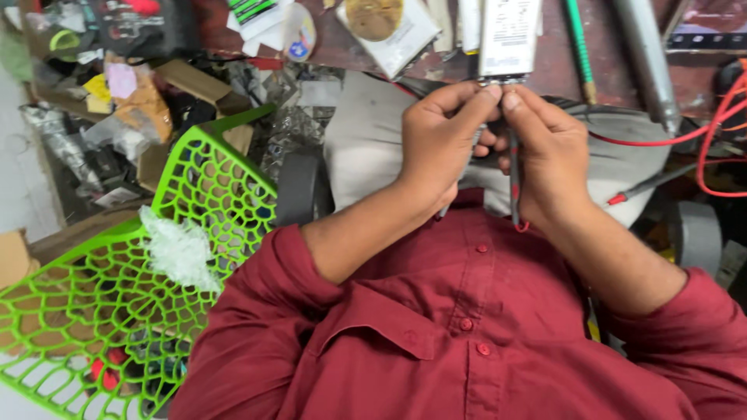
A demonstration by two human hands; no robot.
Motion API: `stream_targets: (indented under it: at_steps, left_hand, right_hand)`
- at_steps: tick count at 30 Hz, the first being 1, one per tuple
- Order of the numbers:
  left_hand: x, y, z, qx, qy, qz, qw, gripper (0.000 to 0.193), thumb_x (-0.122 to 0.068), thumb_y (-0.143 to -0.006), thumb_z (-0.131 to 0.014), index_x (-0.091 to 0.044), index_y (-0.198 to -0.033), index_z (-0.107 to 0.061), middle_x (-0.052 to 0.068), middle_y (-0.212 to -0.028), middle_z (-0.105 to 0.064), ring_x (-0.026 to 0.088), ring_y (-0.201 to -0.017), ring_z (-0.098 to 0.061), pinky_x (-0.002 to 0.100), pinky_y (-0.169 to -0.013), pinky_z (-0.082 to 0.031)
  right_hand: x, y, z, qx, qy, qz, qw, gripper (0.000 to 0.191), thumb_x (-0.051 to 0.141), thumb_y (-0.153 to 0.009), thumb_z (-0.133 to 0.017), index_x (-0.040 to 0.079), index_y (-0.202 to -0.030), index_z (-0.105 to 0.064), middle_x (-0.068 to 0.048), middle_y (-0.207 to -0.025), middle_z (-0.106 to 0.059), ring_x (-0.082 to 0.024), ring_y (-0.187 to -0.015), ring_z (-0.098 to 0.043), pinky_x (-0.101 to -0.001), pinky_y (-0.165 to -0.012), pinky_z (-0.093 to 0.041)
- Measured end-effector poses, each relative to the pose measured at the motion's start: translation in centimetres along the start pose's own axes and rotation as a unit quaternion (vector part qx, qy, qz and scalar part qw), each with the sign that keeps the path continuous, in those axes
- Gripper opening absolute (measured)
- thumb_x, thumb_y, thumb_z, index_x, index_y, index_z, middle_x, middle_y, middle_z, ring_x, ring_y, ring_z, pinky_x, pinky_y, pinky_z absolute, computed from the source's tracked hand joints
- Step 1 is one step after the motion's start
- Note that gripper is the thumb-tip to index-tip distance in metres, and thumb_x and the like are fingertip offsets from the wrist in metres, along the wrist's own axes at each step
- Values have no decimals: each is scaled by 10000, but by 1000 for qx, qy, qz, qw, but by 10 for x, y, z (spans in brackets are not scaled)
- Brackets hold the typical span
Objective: The person removes a battery from its packaging, uses a green-handled tool to scrape and clean the battery terminals, and then uses a multimeter to test the battery's voltage. The person handles the battery and tools with both hands throughout the process.
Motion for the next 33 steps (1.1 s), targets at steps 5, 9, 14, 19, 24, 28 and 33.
stream_targets:
  at_steps: [5, 9, 14, 19, 24, 28, 33]
  left_hand:
    - [8, -1, 3, 8, -7, -1, 1000, 198, -229, -962, -716, -40, -999, -758, -2, -844, -726, 70, -627, -644, 217, -553, -499]
    - [11, -2, 2, 16, 7, -4, 1000, 200, -242, -965, -711, -48, -994, -756, -8, -832, -715, 71, -623, -647, 217, -555, -493]
    - [9, 0, 1, 8, -5, -5, 1000, 193, -226, -972, -717, -36, -976, -752, -7, -834, -714, 67, -624, -633, 224, -551, -486]
    - [9, -2, 3, 17, 14, 0, 1000, 159, -201, -954, -715, -50, -976, -760, -1, -828, -724, 77, -619, -654, 227, -559, -499]
    - [11, -4, 5, 27, 27, 2, 999, 166, -193, -979, -730, -30, -963, -756, 3, -849, -727, 72, -634, -632, 224, -564, -488]
    - [9, -5, 6, 26, 28, 18, 999, 155, -187, -968, -717, -38, -968, -759, 5, -844, -738, 75, -618, -637, 222, -551, -494]
    - [6, -5, 6, 29, 34, 19, 999, 158, -177, -975, -720, -24, -984, -756, 20, -858, -736, 82, -625, -647, 226, -553, -501]
  right_hand:
    - [-4, 0, 5, 5, -4, 12, 1000, 291, 212, -1021, -689, 74, -1273, -728, 33, -969, -727, -41, -706, -594, -195, -559, -463]
    - [-7, -1, 8, 8, 2, 18, 1000, 286, 204, -1024, -696, 63, -1271, -730, 31, -979, -727, -40, -724, -593, -198, -571, -465]
    - [-7, -2, 9, 8, 1, 18, 1000, 294, 214, -1024, -700, 69, -1279, -730, 29, -974, -726, -49, -719, -594, -202, -570, -466]
    - [-7, -2, 11, 11, 7, 28, 1000, 302, 205, -1019, -704, 65, -1286, -725, 23, -986, -735, -50, -732, -595, -208, -586, -478]
    - [-8, -3, 13, 21, -2, 23, 1000, 290, 199, -1023, -703, 68, -1280, -727, 22, -988, -730, -49, -745, -599, -210, -596, -481]
    - [-8, -5, 14, 21, -1, 22, 1000, 282, 199, -1022, -706, 69, -1270, -728, 19, -987, -730, -52, -745, -605, -212, -592, -483]
    - [-6, -5, 13, 21, -2, 23, 1000, 279, 196, -1021, -709, 66, -1267, -728, 17, -985, -732, -54, -739, -605, -214, -588, -482]
Point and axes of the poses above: each hand's wrist, its own y-axis away from the middle knuckle, its own z-axis out of the back of the hand, x = y × z, the point moved 1 cm from there along -y, towards the middle knuckle
